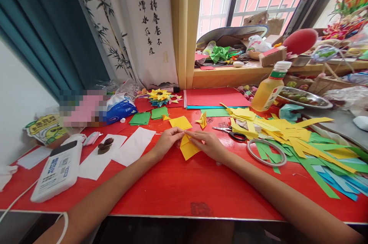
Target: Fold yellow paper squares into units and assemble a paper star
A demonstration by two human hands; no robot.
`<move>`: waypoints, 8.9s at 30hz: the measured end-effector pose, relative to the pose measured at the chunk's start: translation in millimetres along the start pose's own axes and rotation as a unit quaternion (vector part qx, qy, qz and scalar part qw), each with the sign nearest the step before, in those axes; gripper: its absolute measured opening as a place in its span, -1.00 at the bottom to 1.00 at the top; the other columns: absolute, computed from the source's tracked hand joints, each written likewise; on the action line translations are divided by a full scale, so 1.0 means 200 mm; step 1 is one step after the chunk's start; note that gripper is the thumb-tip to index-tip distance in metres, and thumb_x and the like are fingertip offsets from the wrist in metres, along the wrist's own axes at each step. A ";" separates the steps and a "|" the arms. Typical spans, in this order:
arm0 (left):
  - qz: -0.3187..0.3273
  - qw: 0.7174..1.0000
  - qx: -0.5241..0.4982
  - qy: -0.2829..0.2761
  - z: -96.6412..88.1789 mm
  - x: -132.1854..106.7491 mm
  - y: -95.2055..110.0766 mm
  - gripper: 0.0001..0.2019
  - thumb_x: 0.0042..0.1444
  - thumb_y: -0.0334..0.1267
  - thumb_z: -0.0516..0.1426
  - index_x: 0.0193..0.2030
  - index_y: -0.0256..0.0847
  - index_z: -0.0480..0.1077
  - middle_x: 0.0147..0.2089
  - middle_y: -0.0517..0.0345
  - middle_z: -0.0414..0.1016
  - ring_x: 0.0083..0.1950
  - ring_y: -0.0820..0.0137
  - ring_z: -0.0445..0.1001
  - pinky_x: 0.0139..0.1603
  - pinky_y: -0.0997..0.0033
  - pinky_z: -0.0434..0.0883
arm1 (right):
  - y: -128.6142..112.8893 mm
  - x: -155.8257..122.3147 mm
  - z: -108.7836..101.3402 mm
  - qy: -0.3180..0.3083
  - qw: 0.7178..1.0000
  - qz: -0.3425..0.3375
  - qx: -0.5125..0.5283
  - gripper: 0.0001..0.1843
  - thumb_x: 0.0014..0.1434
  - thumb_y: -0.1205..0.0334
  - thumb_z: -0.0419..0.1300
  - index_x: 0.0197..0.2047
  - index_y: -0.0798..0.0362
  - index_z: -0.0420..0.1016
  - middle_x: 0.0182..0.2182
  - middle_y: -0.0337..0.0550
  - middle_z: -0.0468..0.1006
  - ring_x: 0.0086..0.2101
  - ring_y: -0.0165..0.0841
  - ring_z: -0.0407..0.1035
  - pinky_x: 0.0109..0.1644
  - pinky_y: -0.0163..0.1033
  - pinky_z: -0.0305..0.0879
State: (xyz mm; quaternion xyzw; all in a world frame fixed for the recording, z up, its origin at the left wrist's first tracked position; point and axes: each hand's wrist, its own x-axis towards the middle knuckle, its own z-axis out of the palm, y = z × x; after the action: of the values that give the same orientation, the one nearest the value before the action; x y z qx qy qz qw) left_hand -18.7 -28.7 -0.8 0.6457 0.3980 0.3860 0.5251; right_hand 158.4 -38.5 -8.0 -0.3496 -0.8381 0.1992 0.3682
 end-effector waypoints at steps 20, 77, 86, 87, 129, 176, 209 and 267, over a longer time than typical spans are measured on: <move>0.037 0.990 0.136 0.030 0.01 -0.01 0.02 -0.80 -0.01 -0.16 -0.01 -0.46 -0.25 0.31 -0.51 0.24 0.26 -0.46 0.52 0.20 -0.46 0.55 0.15 | -0.02 0.02 0.00 -0.007 0.917 0.240 0.317 -0.61 -0.02 0.07 0.12 -0.14 0.08 0.45 -0.27 -0.12 0.51 -0.24 -0.28 0.34 -0.18 -0.18 0.26; 0.001 0.996 -0.011 0.094 -0.04 0.03 -0.02 -0.75 -0.02 -0.11 0.03 -0.33 -0.29 0.24 -0.44 0.14 0.45 -0.73 0.68 0.02 -0.72 0.59 -0.03 | 0.07 0.03 -0.01 0.127 0.876 0.242 0.397 -0.70 0.04 0.05 0.07 -0.22 0.08 0.32 -0.27 -0.10 0.44 -0.31 -0.37 0.36 -0.26 -0.29 0.31; 0.012 0.998 0.067 0.007 -0.02 0.02 -0.05 -0.79 -0.06 -0.14 0.08 -0.38 -0.25 0.23 -0.51 0.28 0.32 -0.69 0.66 0.12 -0.69 0.62 0.09 | 0.06 0.02 0.03 0.029 0.904 0.213 0.369 -0.73 -0.02 0.16 0.13 -0.22 0.04 0.28 -0.33 -0.19 0.42 -0.38 -0.39 0.32 -0.37 -0.32 0.26; 0.012 0.997 0.073 0.005 -0.02 0.02 -0.05 -0.79 -0.07 -0.13 0.08 -0.39 -0.24 0.23 -0.51 0.29 0.30 -0.68 0.66 0.12 -0.68 0.63 0.10 | 0.06 0.02 0.04 0.021 0.908 0.209 0.362 -0.73 -0.03 0.16 0.14 -0.22 0.03 0.29 -0.34 -0.20 0.42 -0.38 -0.39 0.31 -0.37 -0.32 0.25; -0.031 0.999 -0.003 0.021 0.00 -0.01 0.01 -0.77 -0.04 -0.12 0.05 -0.50 -0.27 0.26 -0.71 0.34 0.14 -0.74 0.62 0.14 -0.69 0.60 0.04 | -0.02 -0.02 0.02 0.047 0.988 0.073 0.127 -0.65 0.14 0.27 -0.05 -0.02 -0.08 0.35 -0.16 -0.19 0.44 -0.21 -0.36 0.33 -0.18 -0.30 0.23; 0.034 0.981 0.185 0.050 0.01 -0.01 0.01 -0.77 -0.03 -0.11 0.03 -0.43 -0.23 0.37 -0.49 0.23 0.34 -0.55 0.55 0.17 -0.59 0.58 0.10 | 0.03 0.01 0.03 -0.002 0.891 0.258 0.373 -0.72 -0.03 0.08 0.13 -0.25 0.00 0.50 -0.34 -0.22 0.53 -0.28 -0.30 0.38 -0.19 -0.20 0.29; 0.043 0.980 0.187 0.057 0.01 -0.02 0.01 -0.75 0.00 -0.09 0.02 -0.45 -0.25 0.33 -0.56 0.28 0.23 -0.55 0.56 0.12 -0.52 0.56 0.11 | 0.00 0.00 0.04 0.020 0.914 0.262 0.308 -0.71 -0.05 0.04 0.14 -0.46 0.14 0.41 -0.54 -0.24 0.40 -0.55 -0.49 0.24 -0.52 -0.41 0.13; 0.014 0.995 -0.001 0.097 -0.01 0.02 -0.01 -0.79 -0.07 -0.20 0.07 -0.30 -0.26 0.26 -0.32 0.16 0.31 -0.32 0.48 0.32 -0.44 0.54 0.34 | 0.01 0.02 0.04 0.037 0.896 0.244 0.370 -0.79 0.01 0.12 0.03 -0.50 0.09 0.28 -0.56 -0.25 0.35 -0.52 -0.41 0.30 -0.39 -0.28 0.34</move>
State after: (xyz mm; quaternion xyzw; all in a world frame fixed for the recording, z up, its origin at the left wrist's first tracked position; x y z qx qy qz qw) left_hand -18.9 -24.7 -2.2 0.6102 0.4381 0.4542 0.4790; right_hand 152.1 -34.0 -12.1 -0.3886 -0.5784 0.5655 0.4413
